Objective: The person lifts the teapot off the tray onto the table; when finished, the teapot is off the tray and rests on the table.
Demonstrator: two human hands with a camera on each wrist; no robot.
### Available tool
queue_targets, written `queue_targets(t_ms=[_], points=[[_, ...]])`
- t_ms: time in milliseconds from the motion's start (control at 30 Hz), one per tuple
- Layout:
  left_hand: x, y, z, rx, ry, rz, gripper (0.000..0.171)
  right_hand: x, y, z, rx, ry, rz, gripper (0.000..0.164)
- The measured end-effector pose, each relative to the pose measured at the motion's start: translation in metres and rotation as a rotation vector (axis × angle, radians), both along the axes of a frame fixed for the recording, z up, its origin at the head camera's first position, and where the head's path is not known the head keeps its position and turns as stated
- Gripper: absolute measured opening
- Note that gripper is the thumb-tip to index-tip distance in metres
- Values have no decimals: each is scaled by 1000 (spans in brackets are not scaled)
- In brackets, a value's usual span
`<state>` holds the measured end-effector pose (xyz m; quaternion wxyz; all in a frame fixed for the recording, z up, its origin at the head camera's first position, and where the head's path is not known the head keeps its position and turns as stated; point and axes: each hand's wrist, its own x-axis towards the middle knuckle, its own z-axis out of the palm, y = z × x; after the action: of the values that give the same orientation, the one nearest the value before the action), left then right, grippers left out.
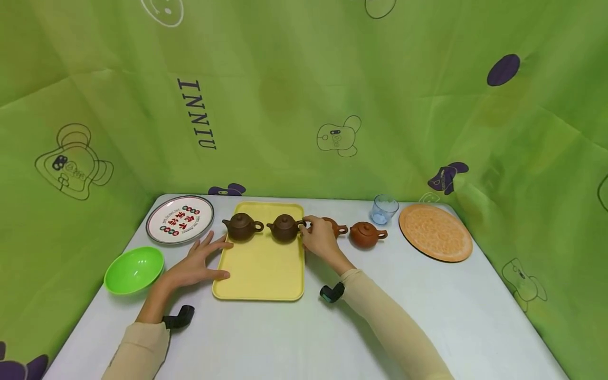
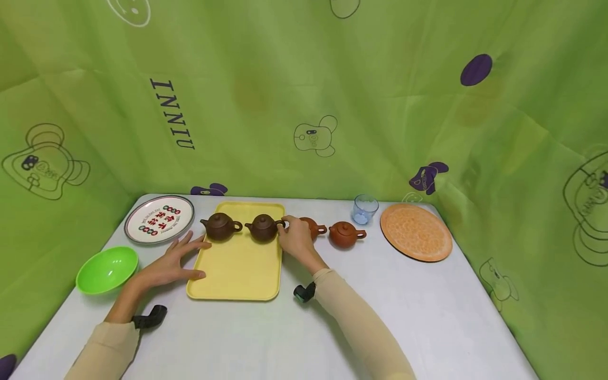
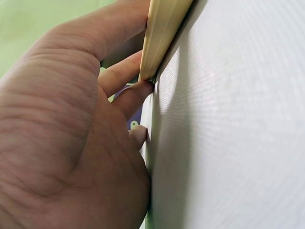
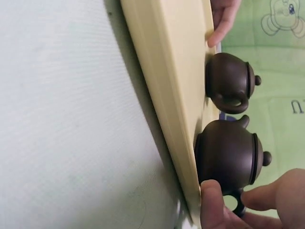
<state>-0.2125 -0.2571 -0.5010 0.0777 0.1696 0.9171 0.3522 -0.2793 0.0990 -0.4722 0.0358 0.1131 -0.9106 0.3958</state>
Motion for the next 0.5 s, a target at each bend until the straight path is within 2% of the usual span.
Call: queue_targets(t_ms=[133, 400, 500], points=[[-2, -1, 0, -10, -5, 4, 79, -2, -2, 2, 13, -12, -16, 38], [-3, -1, 0, -6, -17, 11, 79, 1, -2, 1, -52, -46, -14, 25], [-2, -1, 0, -3, -13, 4, 79, 3, 0, 2, -31, -33, -15, 23]])
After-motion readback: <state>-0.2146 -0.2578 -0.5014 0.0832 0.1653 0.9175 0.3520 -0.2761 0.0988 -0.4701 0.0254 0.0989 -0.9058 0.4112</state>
